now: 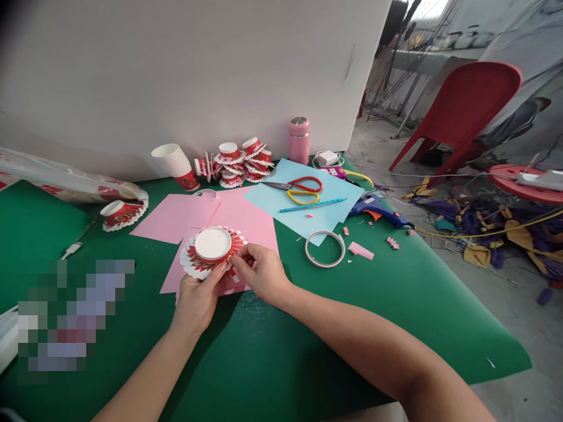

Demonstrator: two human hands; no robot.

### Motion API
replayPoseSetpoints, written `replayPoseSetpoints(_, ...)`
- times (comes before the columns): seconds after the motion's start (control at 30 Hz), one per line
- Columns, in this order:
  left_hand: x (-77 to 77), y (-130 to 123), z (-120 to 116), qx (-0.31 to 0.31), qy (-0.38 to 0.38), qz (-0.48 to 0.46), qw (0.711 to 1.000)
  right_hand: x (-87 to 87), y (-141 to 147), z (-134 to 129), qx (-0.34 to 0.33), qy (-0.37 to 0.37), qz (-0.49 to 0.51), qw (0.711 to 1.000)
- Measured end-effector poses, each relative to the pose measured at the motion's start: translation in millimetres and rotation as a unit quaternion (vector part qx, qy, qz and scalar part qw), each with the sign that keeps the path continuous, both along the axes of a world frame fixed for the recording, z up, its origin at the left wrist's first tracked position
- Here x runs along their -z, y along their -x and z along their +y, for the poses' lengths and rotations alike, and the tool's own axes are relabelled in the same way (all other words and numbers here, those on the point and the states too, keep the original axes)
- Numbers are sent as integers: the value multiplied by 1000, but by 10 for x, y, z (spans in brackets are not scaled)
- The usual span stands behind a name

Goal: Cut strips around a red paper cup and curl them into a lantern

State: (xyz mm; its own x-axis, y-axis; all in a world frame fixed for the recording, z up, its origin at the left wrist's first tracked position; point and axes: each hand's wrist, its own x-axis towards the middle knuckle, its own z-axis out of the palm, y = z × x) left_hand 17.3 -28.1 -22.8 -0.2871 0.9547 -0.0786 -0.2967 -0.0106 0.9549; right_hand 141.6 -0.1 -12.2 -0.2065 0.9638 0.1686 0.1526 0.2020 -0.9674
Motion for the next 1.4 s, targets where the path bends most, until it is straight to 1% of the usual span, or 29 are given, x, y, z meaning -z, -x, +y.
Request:
replayPoseSetpoints(0.1,32,16,6,-4,-7,17,1000,4,-2,6,1,12,1,1000)
replayPoseSetpoints(0.2,57,40,10,-5,-14,53,998,17,-4,13,-4,19,2,1000)
replayPoseSetpoints(0.33,54,66,6,-4,-12,118,993,32,3,16,-10,23,11,1000)
replayPoseSetpoints(0.4,43,69,4,-8,-5,130,991,33,5,17,-11,27,15,999)
replayPoseSetpoints(0.5,37,64,8,-18,11,113,993,33,-2,24,-22,39,25,999)
replayPoseSetpoints(0.6,43,62,14,-19,20,78,997,48,-12,39,-50,55,41,996)
replayPoseSetpoints(0.7,32,61,18,-1,23,37,999,74,-7,49,-86,69,78,991)
replayPoseSetpoints(0.8,-15,53,21,35,24,-14,999,85,4,45,-106,69,116,985)
replayPoseSetpoints(0.9,-81,40,25,78,29,-67,994,71,5,36,-97,69,128,985)
replayPoseSetpoints(1.03,-161,33,26,115,51,-87,988,64,-8,51,-56,82,154,983)
replayPoseSetpoints(1.13,-190,33,20,117,54,-88,988,87,-11,71,-31,90,170,981)
replayPoseSetpoints(1.23,-178,25,12,114,50,-81,989,111,-5,75,-18,89,169,981)
replayPoseSetpoints(1.4,-112,12,4,115,43,-48,991,103,7,53,-29,73,154,985)
